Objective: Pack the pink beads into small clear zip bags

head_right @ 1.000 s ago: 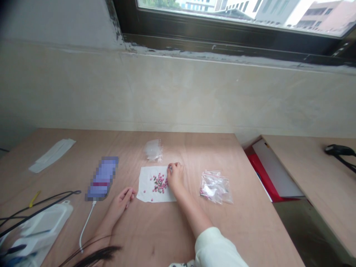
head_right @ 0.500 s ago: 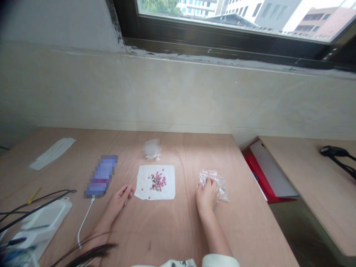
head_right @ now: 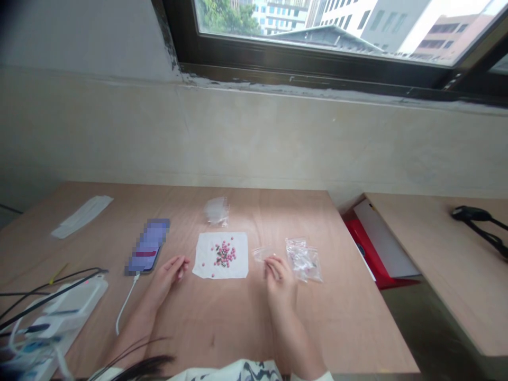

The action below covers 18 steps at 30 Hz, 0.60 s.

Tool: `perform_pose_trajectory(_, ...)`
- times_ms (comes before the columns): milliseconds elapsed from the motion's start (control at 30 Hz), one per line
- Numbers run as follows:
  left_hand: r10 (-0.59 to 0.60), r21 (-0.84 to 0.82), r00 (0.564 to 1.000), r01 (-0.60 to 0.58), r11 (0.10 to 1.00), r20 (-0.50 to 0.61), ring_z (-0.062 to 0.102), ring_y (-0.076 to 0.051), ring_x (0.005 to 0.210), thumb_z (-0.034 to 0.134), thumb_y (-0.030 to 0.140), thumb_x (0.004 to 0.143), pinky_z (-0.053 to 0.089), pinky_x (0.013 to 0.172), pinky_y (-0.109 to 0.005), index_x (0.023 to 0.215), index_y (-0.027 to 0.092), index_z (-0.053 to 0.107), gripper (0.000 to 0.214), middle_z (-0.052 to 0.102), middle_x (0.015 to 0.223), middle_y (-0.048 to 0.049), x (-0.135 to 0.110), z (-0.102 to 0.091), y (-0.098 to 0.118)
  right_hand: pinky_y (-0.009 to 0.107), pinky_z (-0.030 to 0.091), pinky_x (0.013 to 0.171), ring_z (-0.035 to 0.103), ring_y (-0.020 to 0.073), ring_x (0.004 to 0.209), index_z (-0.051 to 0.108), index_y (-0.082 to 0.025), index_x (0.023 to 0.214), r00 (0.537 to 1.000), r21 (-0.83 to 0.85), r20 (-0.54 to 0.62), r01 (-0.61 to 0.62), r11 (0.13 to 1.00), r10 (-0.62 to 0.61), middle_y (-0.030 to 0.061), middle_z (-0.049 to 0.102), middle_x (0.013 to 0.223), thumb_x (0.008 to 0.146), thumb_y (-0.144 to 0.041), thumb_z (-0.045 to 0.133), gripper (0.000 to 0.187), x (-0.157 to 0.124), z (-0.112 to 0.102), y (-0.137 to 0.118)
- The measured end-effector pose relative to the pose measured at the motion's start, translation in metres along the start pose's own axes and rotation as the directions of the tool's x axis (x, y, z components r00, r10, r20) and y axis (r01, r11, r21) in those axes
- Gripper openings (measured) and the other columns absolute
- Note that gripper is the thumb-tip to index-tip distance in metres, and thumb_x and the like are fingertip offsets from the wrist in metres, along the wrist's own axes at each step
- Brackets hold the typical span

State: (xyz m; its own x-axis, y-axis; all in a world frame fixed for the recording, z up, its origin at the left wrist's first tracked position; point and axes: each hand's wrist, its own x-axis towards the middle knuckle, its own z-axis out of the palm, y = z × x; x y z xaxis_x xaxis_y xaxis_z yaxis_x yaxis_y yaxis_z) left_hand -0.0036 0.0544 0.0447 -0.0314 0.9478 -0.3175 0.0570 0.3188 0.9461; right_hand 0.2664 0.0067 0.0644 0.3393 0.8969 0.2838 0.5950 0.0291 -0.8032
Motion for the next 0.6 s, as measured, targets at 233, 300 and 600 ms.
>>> perform_pose_trajectory(233, -0.010, 0.078, 0.837, -0.039, 0.996, 0.547, 0.045, -0.008, 0.050, 0.051, 0.040, 0.073, 0.038, 0.049, -0.020, 0.076, 0.015, 0.058, 0.027, 0.050, 0.061, 0.0023, -0.033, 0.038, 0.050, 0.043, 0.028, 0.094, 0.059, 0.0157, 0.078, 0.066, -0.027, 0.078, 0.857, 0.240, 0.403, 0.240, 0.941, -0.321, 0.0023, 0.065, 0.081, 0.077, -0.017, 0.047, 0.021, -0.018, 0.020, -0.049)
perform_pose_trajectory(300, -0.022, 0.071, 0.840, -0.020, 0.997, 0.542, 0.045, -0.007, 0.048, 0.054, 0.040, 0.071, 0.039, 0.047, -0.020, 0.073, 0.014, 0.057, 0.026, 0.050, 0.061, 0.0026, -0.037, 0.037, 0.051, 0.043, 0.028, 0.094, 0.059, 0.0155, 0.078, 0.065, -0.026, 0.077, 0.838, 0.252, 0.427, 0.250, 0.935, -0.339, 0.0028, 0.065, 0.081, 0.078, -0.017, 0.046, 0.021, -0.018, 0.021, -0.055)
perform_pose_trajectory(600, -0.110, 0.049, 0.803, 0.100, 0.994, 0.585, 0.047, -0.005, 0.041, 0.059, 0.034, 0.067, 0.045, 0.039, -0.019, 0.065, 0.013, 0.047, 0.024, 0.052, 0.054, 0.0043, -0.044, 0.033, 0.047, 0.027, 0.039, 0.064, 0.050, 0.0150, 0.068, 0.056, -0.015, 0.065, 0.809, 0.169, 0.578, 0.006, 0.986, -0.104, 0.0040, 0.057, 0.066, 0.076, -0.032, 0.048, 0.022, -0.010, 0.024, -0.078)
